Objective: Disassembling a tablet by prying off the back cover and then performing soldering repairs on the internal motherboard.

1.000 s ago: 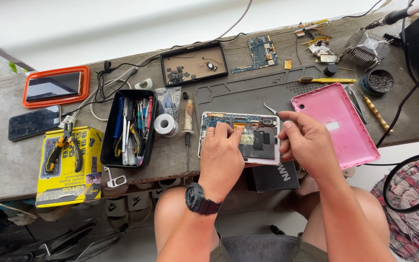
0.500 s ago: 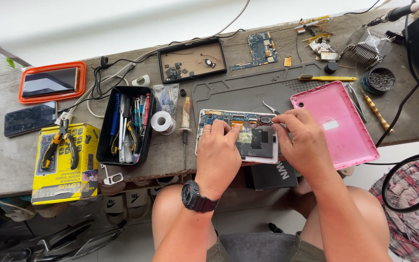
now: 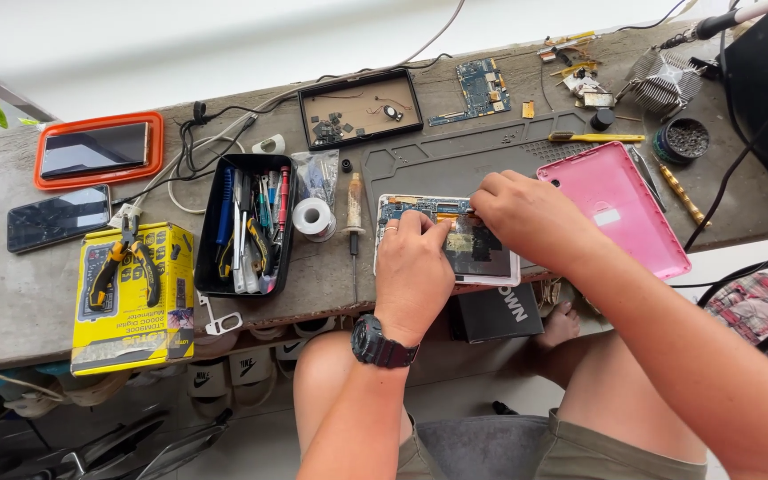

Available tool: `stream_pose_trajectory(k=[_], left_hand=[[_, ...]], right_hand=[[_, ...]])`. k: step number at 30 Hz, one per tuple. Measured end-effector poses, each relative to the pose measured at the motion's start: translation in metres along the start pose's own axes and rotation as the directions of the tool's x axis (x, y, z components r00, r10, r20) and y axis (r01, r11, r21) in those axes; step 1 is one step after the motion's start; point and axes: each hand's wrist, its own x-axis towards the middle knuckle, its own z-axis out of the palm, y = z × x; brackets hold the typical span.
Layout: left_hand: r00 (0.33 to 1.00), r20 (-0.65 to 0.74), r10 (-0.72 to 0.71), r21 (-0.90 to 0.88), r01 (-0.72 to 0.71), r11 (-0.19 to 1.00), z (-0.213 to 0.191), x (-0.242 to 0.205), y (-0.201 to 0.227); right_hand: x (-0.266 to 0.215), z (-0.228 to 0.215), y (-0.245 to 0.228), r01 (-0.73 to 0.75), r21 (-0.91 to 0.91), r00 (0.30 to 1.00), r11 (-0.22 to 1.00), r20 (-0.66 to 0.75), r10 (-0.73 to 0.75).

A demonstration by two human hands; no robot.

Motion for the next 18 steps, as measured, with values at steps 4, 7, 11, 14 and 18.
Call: stream_pose_trajectory(k=[4,7,11,14,18], left_hand=[[1.0,-0.003,-0.023,-0.002,0.023,1.0,0.005,-0.001,-0.001],[0.999,-0.007,-0.032,-0.009,0.031,0.999,0.009,-0.001,-0.003],[0.999,0.003,-0.039,-0.025,0.039,0.999,0.013,-0.003,-0.005],[0.999,-0.006,-0.045,-0.025,0.045,0.999,0.015,-0.004,-0.006],[0.999,-0.021,-0.05,-0.019,0.05,0.999,0.017,-0.005,-0.007]], right_hand=[[0.009,-0.005,-0.004,0.054,-0.09,0.997,0.994,0.061,-0.049],[0.017,-0.01,-0.012,0.128,-0.214,0.987,0.968,0.12,-0.104],[0.026,-0.013,-0.017,0.182,-0.245,0.969,0.952,0.206,-0.132],[0.03,-0.011,-0.017,0.195,-0.252,0.962,0.948,0.236,-0.135],[0.03,-0.013,-0.016,0.161,-0.21,0.974,0.965,0.19,-0.121]])
